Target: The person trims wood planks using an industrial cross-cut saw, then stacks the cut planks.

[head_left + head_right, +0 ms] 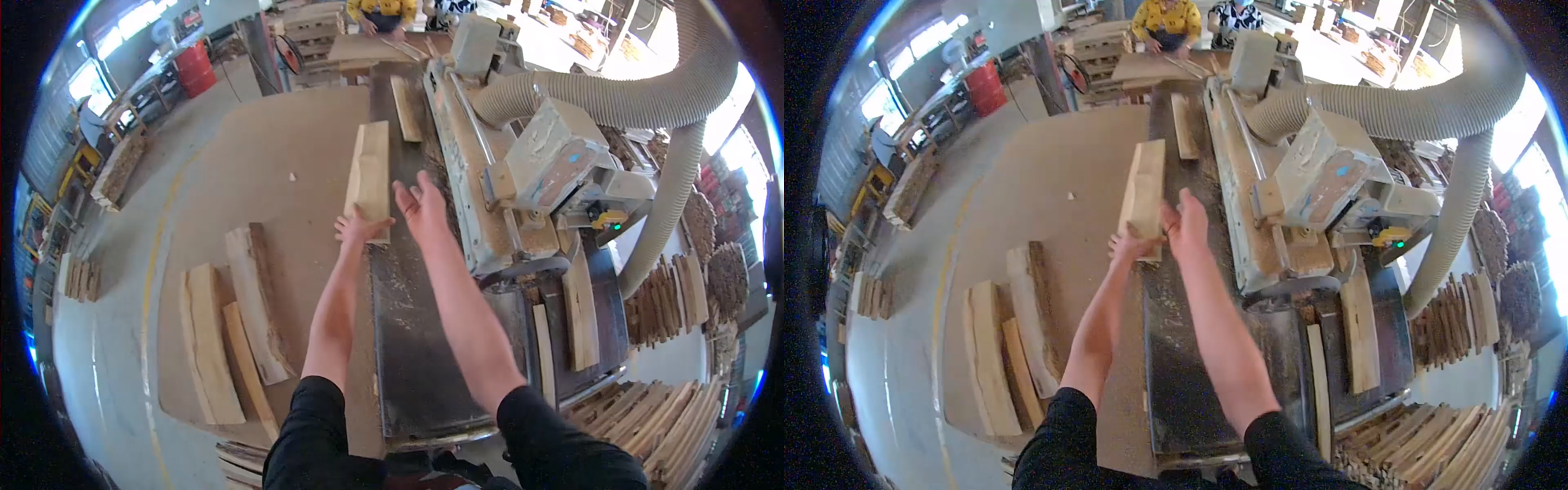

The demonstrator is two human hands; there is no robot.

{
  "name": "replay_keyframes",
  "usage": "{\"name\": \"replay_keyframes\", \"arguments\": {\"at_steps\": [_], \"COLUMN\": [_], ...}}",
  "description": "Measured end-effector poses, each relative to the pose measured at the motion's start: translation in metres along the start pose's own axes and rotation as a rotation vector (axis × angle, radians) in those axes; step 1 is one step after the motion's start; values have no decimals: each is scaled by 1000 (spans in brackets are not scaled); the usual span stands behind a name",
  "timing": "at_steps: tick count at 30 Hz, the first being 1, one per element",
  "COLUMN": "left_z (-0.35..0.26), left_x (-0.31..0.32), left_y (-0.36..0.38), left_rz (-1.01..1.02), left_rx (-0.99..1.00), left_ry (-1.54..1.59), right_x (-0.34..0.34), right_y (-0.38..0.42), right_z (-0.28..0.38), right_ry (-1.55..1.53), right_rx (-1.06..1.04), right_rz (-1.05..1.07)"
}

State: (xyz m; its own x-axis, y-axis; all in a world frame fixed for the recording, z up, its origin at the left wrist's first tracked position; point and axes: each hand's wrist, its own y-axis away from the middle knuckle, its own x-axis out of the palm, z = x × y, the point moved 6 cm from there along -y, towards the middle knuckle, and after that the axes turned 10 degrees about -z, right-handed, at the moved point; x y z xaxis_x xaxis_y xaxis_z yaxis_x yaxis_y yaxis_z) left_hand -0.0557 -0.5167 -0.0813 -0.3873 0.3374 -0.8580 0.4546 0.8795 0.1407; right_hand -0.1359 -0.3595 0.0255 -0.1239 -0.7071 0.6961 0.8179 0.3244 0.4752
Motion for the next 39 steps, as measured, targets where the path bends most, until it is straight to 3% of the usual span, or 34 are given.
{"name": "replay_keyframes", "arguments": {"at_steps": [2, 4, 5, 9, 14, 17, 20, 24, 25, 27, 28, 29, 31, 32, 33, 35, 39], "left_z": [5, 4, 1, 3, 32, 56, 71, 98, 101, 95, 91, 86, 79, 77, 74, 58, 24], "left_x": [20, 14, 11, 9, 6, 5, 0, 29, 34, 50, 54, 59, 67, 70, 72, 83, 109], "left_y": [8, 19, 30, 115, 268, 379, 495, 580, 595, 610, 618, 630, 633, 635, 636, 636, 639], "left_rz": [13, -133, -134, -276, -293, -230, -122, -129, -165, -145, -185, -226, -170, -138, -144, -109, -169], "left_rx": [4, 62, 69, 111, 163, 198, 237, 403, 488, 466, 486, 500, 527, 546, 546, 642, 622], "left_ry": [-36, -28, -32, -103, -95, -130, -107, 108, 182, 160, 145, 135, 145, 157, 147, 70, 56], "right_x": [-42, -101, -138, -296, -387, -426, -447, -485, -503, -537, -548, -560, -575, -588, -591, -605, -605], "right_y": [60, 120, 148, 225, 299, 319, 341, 394, 408, 426, 434, 444, 450, 451, 454, 448, 424], "right_z": [-4, -12, -15, -20, 7, 18, 44, 61, 62, 68, 66, 65, 65, 63, 63, 43, 44], "right_ry": [303, 416, 443, 565, 713, 884, 1403, 1589, 1577, 1570, 1271, 1269, 883, 994, 988, 231, 74], "right_rx": [-140, 1, 98, 205, 228, 111, -489, -534, -504, -488, -335, -313, -221, -76, -71, 248, 302], "right_rz": [171, 159, -14, -197, -275, -239, -114, -172, -186, -178, -151, -176, -182, -256, -248, -366, -289]}}
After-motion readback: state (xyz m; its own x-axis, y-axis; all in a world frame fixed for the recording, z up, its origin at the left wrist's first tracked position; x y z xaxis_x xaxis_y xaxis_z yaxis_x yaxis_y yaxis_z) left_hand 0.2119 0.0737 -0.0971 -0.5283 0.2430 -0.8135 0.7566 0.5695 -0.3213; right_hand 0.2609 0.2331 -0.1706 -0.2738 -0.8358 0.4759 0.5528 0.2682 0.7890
